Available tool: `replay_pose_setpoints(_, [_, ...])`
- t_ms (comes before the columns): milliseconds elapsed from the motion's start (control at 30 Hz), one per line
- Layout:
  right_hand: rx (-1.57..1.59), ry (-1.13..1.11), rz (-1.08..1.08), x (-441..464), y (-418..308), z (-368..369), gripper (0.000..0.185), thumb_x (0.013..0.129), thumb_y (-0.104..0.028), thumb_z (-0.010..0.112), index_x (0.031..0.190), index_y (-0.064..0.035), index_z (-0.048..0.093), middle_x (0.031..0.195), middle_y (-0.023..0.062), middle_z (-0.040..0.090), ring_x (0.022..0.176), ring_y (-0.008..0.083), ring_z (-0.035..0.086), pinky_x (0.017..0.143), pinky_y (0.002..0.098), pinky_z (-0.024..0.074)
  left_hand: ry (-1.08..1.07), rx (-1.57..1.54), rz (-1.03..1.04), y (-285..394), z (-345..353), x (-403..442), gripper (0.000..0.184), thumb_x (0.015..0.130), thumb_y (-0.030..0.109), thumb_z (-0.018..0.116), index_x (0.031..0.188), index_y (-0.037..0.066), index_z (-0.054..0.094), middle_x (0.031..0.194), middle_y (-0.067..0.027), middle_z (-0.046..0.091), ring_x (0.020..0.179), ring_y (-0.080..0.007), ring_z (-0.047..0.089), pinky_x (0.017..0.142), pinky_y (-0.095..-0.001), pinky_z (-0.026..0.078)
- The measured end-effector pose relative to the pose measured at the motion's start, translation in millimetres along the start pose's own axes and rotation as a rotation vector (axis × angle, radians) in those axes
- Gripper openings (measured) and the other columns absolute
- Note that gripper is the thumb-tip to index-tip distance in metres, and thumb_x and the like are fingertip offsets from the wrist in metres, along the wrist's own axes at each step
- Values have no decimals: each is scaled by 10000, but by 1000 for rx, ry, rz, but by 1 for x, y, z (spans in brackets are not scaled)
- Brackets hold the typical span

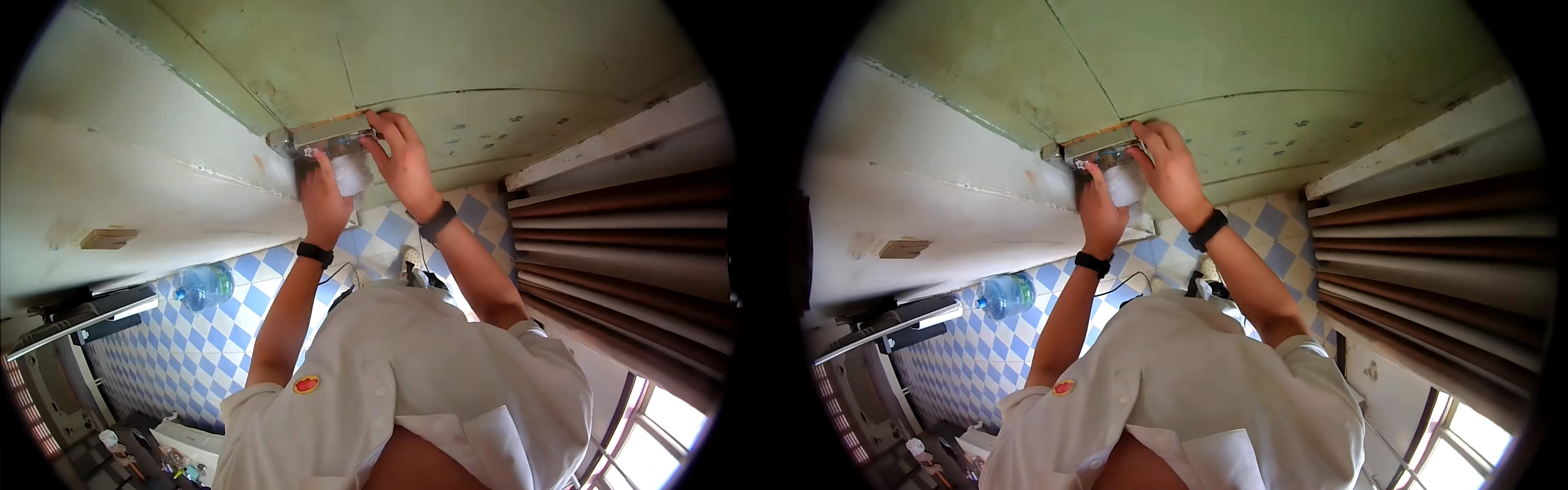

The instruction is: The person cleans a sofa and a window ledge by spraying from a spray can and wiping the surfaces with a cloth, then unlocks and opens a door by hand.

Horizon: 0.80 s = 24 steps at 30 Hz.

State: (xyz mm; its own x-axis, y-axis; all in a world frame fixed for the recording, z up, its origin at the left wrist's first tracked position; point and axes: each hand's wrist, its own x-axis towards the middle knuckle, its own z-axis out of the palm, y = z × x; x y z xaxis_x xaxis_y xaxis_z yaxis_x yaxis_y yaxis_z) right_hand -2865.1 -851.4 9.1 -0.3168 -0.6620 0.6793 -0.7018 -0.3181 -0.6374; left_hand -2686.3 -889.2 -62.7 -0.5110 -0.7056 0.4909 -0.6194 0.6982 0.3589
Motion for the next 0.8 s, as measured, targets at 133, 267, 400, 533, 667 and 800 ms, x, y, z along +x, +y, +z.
replay_pose_setpoints(133, [-64,-6,-48,11,4,2,462,826,-67,814,1254,-35,643,1103,143,635,961,344,645,811,410,557,39,-16,-5,-5,12,7,1038,726,19,721,1589,-91,155,1363,-270,572,1030,-446,581,909,-511,477])
replay_pose_setpoints(267, [-62,13,-68,13,10,6,509,802,-39,838,1272,-37,642,1108,143,637,924,299,668,785,385,573,54,-19,-32,-5,14,5,1034,730,18,716,1593,-83,156,1397,-274,556,1053,-454,579,905,-504,486])
replay_pose_setpoints(400, [-63,4,-47,9,6,5,511,823,-20,816,1298,-40,629,1130,144,634,924,285,674,784,380,575,51,-113,-111,3,9,4,987,765,46,723,1592,-62,195,1267,-263,611,1032,-444,599,890,-506,491])
replay_pose_setpoints(533, [-89,13,-35,2,-2,3,485,851,8,780,1309,-41,626,1134,150,633,928,271,679,769,372,576,29,-167,-182,16,-5,-6,875,807,86,725,1562,-36,301,1119,-241,645,990,-431,618,880,-510,492])
replay_pose_setpoints(667, [13,4,68,-6,-2,3,491,865,3,744,1328,-22,583,1129,168,632,1012,355,645,828,415,568,-47,-215,-228,26,-18,-22,796,862,104,714,1557,-14,343,1243,-257,635,1109,-437,623,933,-463,514])
replay_pose_setpoints(800, [146,-11,184,-23,3,8,475,865,-26,754,1297,-9,557,1123,168,638,1021,353,644,818,412,575,-54,-289,-284,30,-25,-35,747,861,115,725,1524,9,397,1320,-241,625,1190,-421,613,999,-445,503])
